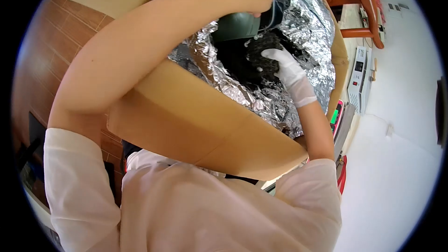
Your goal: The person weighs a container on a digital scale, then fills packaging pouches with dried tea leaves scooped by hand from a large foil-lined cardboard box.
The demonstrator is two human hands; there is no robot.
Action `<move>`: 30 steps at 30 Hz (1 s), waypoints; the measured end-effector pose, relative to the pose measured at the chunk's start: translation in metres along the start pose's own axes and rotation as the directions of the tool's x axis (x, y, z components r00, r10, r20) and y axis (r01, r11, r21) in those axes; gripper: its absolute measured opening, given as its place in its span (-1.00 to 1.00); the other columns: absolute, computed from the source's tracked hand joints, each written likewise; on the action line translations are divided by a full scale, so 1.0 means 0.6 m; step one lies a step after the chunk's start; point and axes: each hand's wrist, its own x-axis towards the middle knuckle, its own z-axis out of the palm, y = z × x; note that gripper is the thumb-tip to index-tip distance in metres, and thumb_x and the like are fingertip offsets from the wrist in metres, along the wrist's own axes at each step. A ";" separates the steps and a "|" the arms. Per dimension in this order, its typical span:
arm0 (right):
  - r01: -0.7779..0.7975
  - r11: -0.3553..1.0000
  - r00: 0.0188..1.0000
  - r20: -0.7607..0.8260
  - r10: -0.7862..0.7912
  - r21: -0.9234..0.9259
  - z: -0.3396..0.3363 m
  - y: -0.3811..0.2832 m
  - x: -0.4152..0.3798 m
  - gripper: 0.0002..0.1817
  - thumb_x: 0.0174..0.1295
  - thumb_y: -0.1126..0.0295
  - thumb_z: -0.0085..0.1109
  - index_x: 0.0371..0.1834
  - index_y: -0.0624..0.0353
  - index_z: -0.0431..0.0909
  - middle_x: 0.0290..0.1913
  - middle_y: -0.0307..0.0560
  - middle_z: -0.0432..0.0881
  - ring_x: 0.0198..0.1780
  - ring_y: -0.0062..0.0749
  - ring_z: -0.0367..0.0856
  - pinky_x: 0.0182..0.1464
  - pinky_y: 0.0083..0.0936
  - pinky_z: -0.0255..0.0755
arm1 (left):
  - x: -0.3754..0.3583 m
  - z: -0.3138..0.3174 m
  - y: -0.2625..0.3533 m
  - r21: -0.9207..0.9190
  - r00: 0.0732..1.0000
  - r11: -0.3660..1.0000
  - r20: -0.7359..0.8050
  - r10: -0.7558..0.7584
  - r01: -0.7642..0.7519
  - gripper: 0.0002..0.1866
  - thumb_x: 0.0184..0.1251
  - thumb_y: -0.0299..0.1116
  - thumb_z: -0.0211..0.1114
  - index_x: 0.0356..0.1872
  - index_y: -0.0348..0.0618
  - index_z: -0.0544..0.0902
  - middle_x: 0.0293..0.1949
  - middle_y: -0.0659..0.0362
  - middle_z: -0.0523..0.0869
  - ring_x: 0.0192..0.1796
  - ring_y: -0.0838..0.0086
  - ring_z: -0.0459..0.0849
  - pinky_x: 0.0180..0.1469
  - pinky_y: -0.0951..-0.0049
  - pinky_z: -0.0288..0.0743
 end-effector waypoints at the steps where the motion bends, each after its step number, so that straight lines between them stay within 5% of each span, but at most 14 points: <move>1: 0.053 0.999 0.998 -0.017 -0.053 0.000 -0.013 -0.002 -0.015 -0.55 0.01 0.50 0.12 0.06 0.23 0.45 -0.08 -0.16 0.60 -0.10 -0.46 0.57 0.02 -0.50 0.45 | 0.012 0.028 -0.034 -0.151 0.998 0.986 -0.014 0.066 -0.068 -0.66 0.20 -0.46 0.00 -0.03 -0.37 0.54 -0.64 0.10 0.65 -0.64 0.47 0.60 -0.54 0.46 0.50; 4: 0.231 0.967 0.973 -0.044 -0.228 0.104 -0.023 -0.025 -0.060 -0.54 0.03 0.47 0.09 0.09 0.19 0.44 -0.05 -0.07 0.60 -0.09 -0.35 0.59 0.00 -0.44 0.48 | -0.013 0.006 0.003 -0.296 0.993 0.955 0.116 0.000 0.034 -0.61 0.21 -0.46 -0.01 0.05 -0.39 0.49 -0.64 0.10 0.65 -0.64 0.47 0.61 -0.54 0.45 0.51; 5: 0.324 0.941 0.946 -0.044 -0.321 0.100 -0.014 -0.033 -0.072 -0.50 0.05 0.37 0.05 0.14 0.15 0.35 0.03 0.13 0.53 -0.10 -0.16 0.61 -0.36 -0.55 0.49 | -0.013 0.005 0.009 -0.251 0.988 0.966 0.156 -0.017 0.056 -0.56 0.22 -0.45 -0.02 0.14 -0.36 0.44 -0.63 0.11 0.66 -0.64 0.47 0.61 -0.55 0.45 0.51; 10: 0.429 0.883 0.902 -0.150 -0.406 0.189 -0.005 -0.075 -0.096 -0.59 0.14 0.39 0.01 0.10 0.17 0.38 -0.01 0.12 0.54 -0.11 -0.11 0.61 -0.36 -0.51 0.54 | -0.020 0.001 0.024 -0.298 0.974 0.951 0.224 -0.020 0.088 -0.52 0.19 -0.48 -0.04 0.18 -0.37 0.40 -0.63 0.12 0.66 -0.64 0.50 0.59 -0.56 0.47 0.51; 14: 0.382 0.905 0.914 -0.224 -0.339 0.189 0.022 -0.091 -0.062 -0.75 0.08 0.39 0.18 -0.18 0.24 0.52 -0.31 -0.10 0.60 -0.24 -0.38 0.59 -0.19 -0.49 0.50 | -0.020 0.008 0.024 -0.310 0.969 0.948 0.248 0.008 0.071 -0.50 0.18 -0.48 -0.03 0.21 -0.36 0.38 -0.61 0.11 0.67 -0.64 0.50 0.59 -0.54 0.46 0.52; 17: 0.419 0.907 0.819 -0.411 -0.400 -0.046 0.064 -0.091 -0.039 -0.56 0.00 0.40 0.32 -0.03 0.22 0.43 -0.17 -0.15 0.58 -0.15 -0.40 0.56 -0.03 -0.46 0.44 | -0.018 0.002 0.023 -0.338 0.972 0.935 0.233 -0.028 0.108 -0.51 0.18 -0.47 -0.01 0.19 -0.35 0.39 -0.60 0.10 0.67 -0.63 0.49 0.59 -0.51 0.46 0.52; 24: 0.320 0.841 0.861 -0.237 -0.451 -0.436 0.057 -0.087 -0.041 -0.58 0.23 0.31 0.05 0.16 0.15 0.40 -0.07 -0.14 0.53 0.01 -0.49 0.45 0.03 -0.50 0.39 | -0.020 -0.002 0.021 -0.361 0.978 0.920 0.190 -0.085 0.150 -0.54 0.19 -0.45 0.01 0.16 -0.31 0.42 -0.59 0.11 0.67 -0.64 0.49 0.59 -0.53 0.47 0.50; 27: 0.389 0.701 0.799 -0.160 -0.579 -0.598 0.049 -0.083 -0.046 -0.63 0.26 0.37 -0.10 0.09 0.20 0.49 -0.17 -0.14 0.56 -0.16 -0.54 0.49 -0.05 -0.57 0.41 | -0.017 -0.004 0.018 -0.364 0.974 0.916 0.209 -0.094 0.166 -0.52 0.18 -0.45 0.02 0.18 -0.29 0.41 -0.59 0.11 0.68 -0.64 0.50 0.58 -0.56 0.47 0.49; 30: 0.255 0.679 0.879 -0.128 -0.459 -0.689 0.040 -0.086 -0.067 -0.62 0.23 0.39 -0.11 0.10 0.21 0.47 -0.25 -0.15 0.58 -0.31 -0.54 0.50 -0.15 -0.58 0.43 | -0.019 -0.009 0.020 -0.355 0.971 0.918 0.217 -0.102 0.176 -0.51 0.18 -0.45 0.02 0.19 -0.28 0.40 -0.59 0.11 0.68 -0.64 0.51 0.58 -0.57 0.48 0.48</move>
